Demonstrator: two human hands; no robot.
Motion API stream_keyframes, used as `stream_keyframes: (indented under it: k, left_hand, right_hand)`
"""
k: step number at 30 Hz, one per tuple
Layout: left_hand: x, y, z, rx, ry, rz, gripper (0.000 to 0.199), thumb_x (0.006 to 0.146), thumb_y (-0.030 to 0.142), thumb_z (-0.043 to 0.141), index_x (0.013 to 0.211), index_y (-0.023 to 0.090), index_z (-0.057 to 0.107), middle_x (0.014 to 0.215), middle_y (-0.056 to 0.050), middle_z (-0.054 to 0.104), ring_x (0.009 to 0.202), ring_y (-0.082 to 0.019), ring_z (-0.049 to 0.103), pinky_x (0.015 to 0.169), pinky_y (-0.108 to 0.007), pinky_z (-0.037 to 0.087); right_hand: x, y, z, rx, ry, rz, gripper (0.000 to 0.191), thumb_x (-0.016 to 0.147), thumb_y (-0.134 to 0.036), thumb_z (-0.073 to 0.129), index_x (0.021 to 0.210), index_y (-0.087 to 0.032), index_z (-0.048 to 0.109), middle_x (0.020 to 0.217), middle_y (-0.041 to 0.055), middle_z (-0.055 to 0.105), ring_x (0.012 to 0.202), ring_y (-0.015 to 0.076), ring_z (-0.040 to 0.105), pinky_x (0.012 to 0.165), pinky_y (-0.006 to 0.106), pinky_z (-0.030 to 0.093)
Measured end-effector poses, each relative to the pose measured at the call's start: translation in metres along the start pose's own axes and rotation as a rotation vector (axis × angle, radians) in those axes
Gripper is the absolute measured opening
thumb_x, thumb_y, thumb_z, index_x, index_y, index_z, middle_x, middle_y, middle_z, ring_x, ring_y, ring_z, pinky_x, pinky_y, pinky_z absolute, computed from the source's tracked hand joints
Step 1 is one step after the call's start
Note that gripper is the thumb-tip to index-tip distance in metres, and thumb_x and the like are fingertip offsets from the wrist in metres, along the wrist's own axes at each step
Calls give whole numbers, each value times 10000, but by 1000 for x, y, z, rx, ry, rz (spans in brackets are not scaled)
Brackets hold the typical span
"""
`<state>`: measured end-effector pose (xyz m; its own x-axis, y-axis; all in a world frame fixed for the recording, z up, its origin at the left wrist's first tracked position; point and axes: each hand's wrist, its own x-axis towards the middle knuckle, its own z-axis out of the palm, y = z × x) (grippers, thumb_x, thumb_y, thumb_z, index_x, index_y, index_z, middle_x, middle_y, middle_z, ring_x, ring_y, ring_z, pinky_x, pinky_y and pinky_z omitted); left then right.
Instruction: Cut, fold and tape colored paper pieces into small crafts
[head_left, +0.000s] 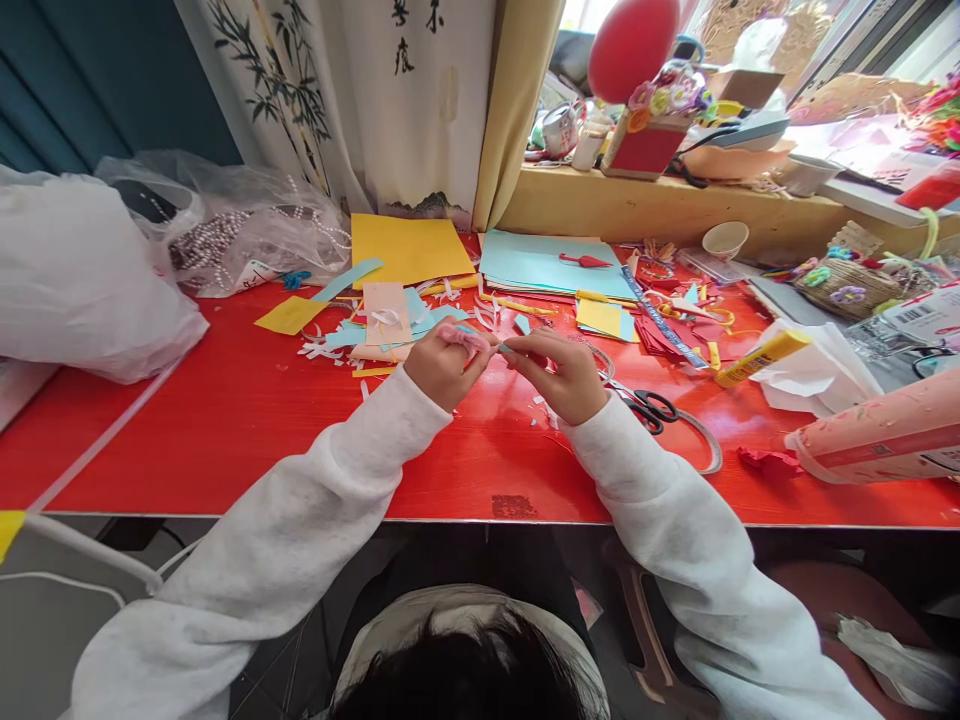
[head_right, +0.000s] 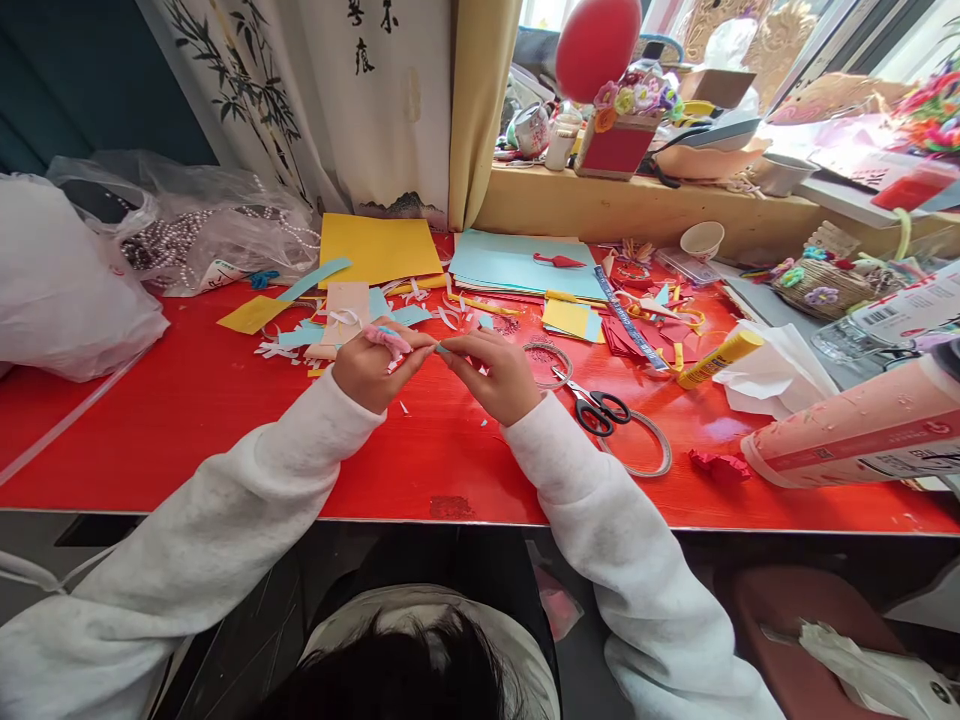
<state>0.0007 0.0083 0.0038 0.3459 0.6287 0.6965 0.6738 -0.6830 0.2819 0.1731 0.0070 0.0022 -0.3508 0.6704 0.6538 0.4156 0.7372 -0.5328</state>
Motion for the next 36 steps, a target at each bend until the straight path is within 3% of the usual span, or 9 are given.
stream_keyframes:
  k: [9,19,28,36]
  left_hand:
    - [2,5,-5,-190,-51,-177,221,790,300,489,824,168,663,822,-54,689,777,-157,622,786,-274,460]
    - [0,-1,1,-134,26,-88,203,783,279,510,782,149,666,770,-46,698,713,-144,631,705,-255,484]
    - [1,4,-5,-240,-6,-178,193,757,258,535,806,141,680,757,-40,693,689,-130,615,687,-243,483]
    - [1,0,-3,-180,-27,-169,195,763,272,533,825,168,686,745,-29,686,677,-126,605,696,-248,473]
  right_hand:
    - [-1,2,1,-60,28,-88,155,812,-250,528,874,-221,667,676,24,606,597,132,483,576,293,399]
    - [0,0,2,-119,52,-188,146,815,-191,524,855,-180,664,633,20,586,561,114,452,559,272,388]
    - [0,4,1,-136,42,-191,167,831,-224,507,862,-176,664,635,25,586,595,119,476,580,269,402]
    - [0,3,0,-164,18,-188,191,839,-244,493,862,-174,669,622,27,579,595,121,471,580,271,405]
